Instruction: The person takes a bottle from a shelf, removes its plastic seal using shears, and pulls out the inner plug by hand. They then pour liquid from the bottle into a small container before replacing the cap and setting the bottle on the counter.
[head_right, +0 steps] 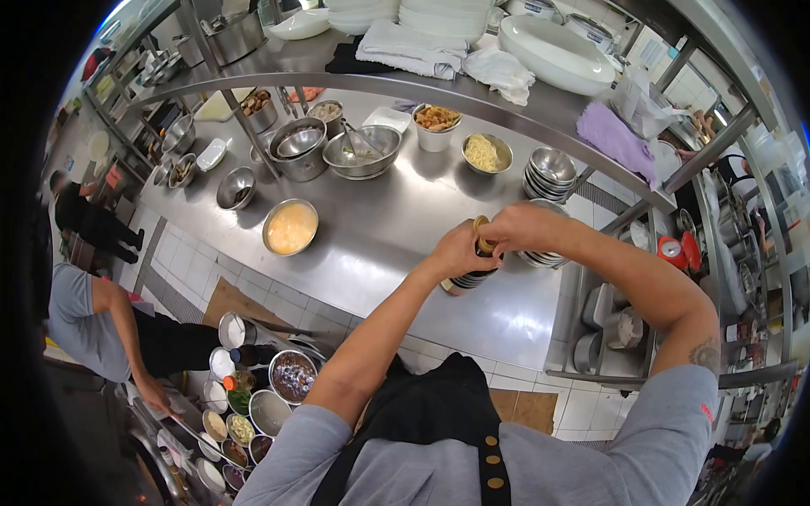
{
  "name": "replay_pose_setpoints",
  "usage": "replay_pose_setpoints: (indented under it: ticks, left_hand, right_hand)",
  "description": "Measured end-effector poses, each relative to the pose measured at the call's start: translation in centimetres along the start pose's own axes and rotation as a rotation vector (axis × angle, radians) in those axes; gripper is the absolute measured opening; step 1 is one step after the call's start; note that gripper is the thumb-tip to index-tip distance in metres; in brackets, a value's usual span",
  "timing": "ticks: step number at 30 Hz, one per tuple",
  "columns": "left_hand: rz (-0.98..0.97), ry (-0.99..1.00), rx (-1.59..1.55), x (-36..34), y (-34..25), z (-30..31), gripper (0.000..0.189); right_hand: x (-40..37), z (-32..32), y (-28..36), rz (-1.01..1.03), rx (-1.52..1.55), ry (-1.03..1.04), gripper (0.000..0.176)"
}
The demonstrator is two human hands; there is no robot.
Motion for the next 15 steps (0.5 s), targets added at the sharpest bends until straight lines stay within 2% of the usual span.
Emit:
replay_pose_setpoints:
  ticks: [3,5,7,13,15]
  left_hand:
    - [-0.084,-0.031,-0.135,0.2,0.4,-0.5,0.057]
    - [-0.044,-0.022,-0.161,0.2,0.4,-0.5,0.057]
    - [-0.023,-0.038,-0.247,0.0,-0.2,0.2,0.055]
    - [-0.043,-0.051,-0.083,-0.1,-0.9,-0.1,0.053]
    - [-0.078,-0.08,-0.034,0.1,-0.5,0.0,0.055]
  right_hand:
    - [0.5,0.8,-0.1,0.038,-0.032,0.036,0.032]
    - [1.1,1.0,-0.2,-0.065,0.103,0.191,0.035]
    - [1.6,0.8,-0.3,-0.069,0.082,0.175,0.036]
    - [0.0,-0.5,-0.2,-0.071,0.079,0.077,0.036]
    - [-0.4,-0.6,-0.3,-0.061,0.087,-0.043,0.035]
Point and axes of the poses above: each hand's wrist, its own x-axis towards the middle knuckle, its own z-axis out of the back of the hand, y = z × x, the point moved 5 cm from there along x, towards the middle knuckle, and after that the axes turned 8 degrees about -z, right-handed, at the moved point
